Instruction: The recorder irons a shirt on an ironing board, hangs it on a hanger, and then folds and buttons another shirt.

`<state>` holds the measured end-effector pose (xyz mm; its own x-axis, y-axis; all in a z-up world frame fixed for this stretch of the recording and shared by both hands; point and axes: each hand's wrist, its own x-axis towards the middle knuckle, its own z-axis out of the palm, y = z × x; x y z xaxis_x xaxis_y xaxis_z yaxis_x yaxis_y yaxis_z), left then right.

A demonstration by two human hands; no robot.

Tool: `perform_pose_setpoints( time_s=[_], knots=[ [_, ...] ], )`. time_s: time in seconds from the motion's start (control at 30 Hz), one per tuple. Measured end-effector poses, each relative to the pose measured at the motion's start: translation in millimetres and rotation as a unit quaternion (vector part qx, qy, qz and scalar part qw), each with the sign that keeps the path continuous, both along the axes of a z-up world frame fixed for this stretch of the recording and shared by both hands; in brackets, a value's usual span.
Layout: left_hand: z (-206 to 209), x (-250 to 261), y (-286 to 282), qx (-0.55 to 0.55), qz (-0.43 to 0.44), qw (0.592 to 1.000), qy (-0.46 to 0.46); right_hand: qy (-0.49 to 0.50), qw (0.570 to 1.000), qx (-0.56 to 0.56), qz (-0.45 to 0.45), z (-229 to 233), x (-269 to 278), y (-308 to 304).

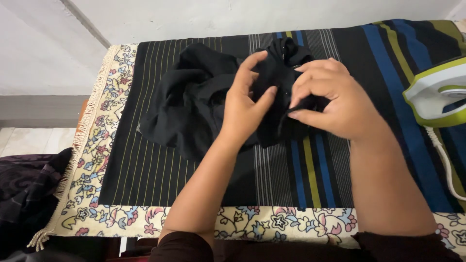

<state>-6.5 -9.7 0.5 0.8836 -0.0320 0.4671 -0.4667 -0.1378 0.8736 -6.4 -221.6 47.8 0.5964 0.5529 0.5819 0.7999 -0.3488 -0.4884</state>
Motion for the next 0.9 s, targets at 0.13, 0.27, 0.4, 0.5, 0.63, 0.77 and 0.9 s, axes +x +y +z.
perform_pose_setpoints(
  time_s=[0.13,0.27,0.4,0.5,0.63,0.77,0.9],
  knots=[
    [-8.5,-2.3,-4.8,-0.011,-0.033,0.999,-0.028,-0.064,0.991,-0.021,-0.115,-3.2,-5.5,16.2],
    [-11.4,3.1,-4.7,-0.169,-0.161,0.972,0.006,-0.016,0.994,0.047,-0.101,-22.1,12.1,9.3],
    [-10.1,5.7,-3.4,-0.266,-0.169,0.948,0.035,-0.022,0.993,0.070,-0.097,-18.9,9.4,9.0],
    [-18.9,9.6,-3.1,-0.314,-0.201,0.926,0.053,0.016,0.990,0.113,-0.086,-20.5,9.0,11.3],
    [-31.1,12.4,-0.6,-0.320,-0.223,0.920,0.031,0.032,0.985,0.139,-0.096,-24.7,9.6,15.5],
    [-7.4,0.9,-2.5,-0.135,-0.144,0.978,-0.065,0.039,0.983,0.142,-0.107,-27.4,8.6,19.4],
    [2.8,-6.0,-7.3,0.004,-0.020,0.987,-0.157,0.044,0.984,0.148,-0.093,-27.7,9.2,18.0]
  ],
)
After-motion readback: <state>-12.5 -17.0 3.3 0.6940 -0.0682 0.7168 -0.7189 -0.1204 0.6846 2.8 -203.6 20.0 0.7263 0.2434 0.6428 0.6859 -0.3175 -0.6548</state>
